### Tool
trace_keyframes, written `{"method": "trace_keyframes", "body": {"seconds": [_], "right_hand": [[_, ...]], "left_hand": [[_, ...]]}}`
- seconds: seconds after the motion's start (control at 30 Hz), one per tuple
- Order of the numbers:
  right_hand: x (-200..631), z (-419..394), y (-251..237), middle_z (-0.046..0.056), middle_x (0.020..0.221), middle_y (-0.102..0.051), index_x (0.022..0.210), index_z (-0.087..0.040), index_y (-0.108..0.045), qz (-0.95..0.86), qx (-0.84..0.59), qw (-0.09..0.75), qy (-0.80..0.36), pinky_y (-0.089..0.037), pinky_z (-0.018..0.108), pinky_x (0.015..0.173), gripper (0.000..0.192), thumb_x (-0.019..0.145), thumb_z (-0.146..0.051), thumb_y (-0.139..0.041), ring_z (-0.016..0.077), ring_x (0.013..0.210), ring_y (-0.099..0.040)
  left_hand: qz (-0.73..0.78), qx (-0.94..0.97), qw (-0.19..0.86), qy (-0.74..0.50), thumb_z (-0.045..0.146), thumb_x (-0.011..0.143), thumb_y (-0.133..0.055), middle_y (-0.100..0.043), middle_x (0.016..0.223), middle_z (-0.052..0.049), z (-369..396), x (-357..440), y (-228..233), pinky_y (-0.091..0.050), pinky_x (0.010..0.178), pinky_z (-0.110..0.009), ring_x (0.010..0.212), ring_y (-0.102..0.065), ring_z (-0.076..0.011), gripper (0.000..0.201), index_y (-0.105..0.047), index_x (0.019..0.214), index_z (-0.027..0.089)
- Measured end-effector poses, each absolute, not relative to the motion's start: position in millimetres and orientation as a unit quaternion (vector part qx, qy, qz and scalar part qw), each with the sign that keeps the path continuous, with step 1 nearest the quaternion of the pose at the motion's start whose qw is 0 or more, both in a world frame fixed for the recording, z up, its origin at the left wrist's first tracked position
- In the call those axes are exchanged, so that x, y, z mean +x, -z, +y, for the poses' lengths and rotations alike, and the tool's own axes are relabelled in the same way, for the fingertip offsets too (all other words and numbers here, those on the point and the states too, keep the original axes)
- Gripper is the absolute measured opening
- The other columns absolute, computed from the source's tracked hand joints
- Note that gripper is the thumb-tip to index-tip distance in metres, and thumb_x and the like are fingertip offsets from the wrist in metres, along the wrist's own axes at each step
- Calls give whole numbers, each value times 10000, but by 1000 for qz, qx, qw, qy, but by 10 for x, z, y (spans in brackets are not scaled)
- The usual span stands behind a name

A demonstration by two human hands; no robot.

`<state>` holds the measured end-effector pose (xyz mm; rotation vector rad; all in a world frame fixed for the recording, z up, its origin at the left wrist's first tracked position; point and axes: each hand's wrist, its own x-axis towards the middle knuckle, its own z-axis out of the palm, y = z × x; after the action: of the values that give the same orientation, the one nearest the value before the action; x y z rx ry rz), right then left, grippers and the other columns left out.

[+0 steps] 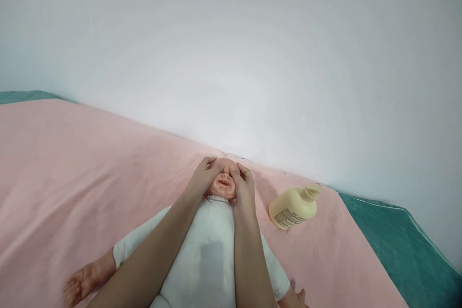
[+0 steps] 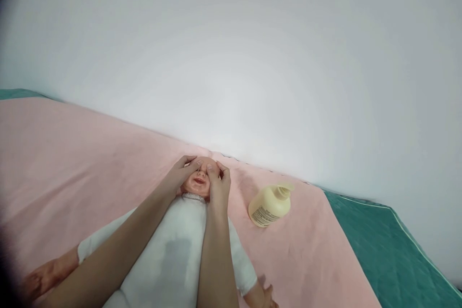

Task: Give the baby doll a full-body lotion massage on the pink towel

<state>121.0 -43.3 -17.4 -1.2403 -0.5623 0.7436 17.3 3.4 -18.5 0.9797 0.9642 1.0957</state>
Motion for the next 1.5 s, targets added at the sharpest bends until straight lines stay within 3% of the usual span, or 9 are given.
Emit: {"method": "trace_keyframes", "body": {"seconds": [0.27, 0.57, 0.8, 1.03, 1.5], "right_hand": [[1183, -447, 119, 57, 1003, -685, 949, -189, -659, -225, -539, 733, -349, -535, 308, 772, 383, 622, -373, -737, 213, 939, -638], [1248, -430, 131, 50, 1077, -679, 940, -207, -698, -199, -519, 732, -394, -540, 343, 792, 328, 624, -288, -662, 215, 941, -644], [1206, -448, 102, 64, 1071, -687, 965, -188, -692, -216, -524, 732, -377, -532, 343, 817, 358, 662, -377, -696, 226, 976, -636], [1215, -449, 172, 86, 1131, -648, 1045, -171, -626, -272, -557, 712, -329, -492, 326, 894, 510, 618, -409, -770, 226, 1063, -597], [1226, -434, 151, 60, 1069, -683, 956, -197, -691, -215, -520, 738, -372, -540, 328, 792, 363, 622, -338, -714, 218, 958, -636]], "left_hand": [[407, 428, 639, -492, 361, 763, -673, -682, 1040, -105, 45, 203, 179, -488, 900, -352, 1010, -641, -247, 334, -623, 1037, 177], [422, 427, 640, -479, 320, 855, -530, -669, 1123, -101, 119, 208, 255, -483, 912, -358, 1037, -636, -239, 285, -626, 1094, 198], [404, 430, 636, -497, 529, 803, -607, -690, 1012, -114, 46, 203, 197, -501, 859, -348, 975, -652, -257, 420, -640, 997, 158], [415, 421, 654, -472, 358, 662, -791, -668, 1073, -127, -19, 145, 91, -501, 844, -315, 957, -655, -238, 521, -599, 1102, 154], [411, 436, 628, -496, 379, 767, -674, -692, 1044, -104, 71, 199, 218, -488, 906, -339, 1016, -642, -241, 356, -639, 1054, 170]]}}
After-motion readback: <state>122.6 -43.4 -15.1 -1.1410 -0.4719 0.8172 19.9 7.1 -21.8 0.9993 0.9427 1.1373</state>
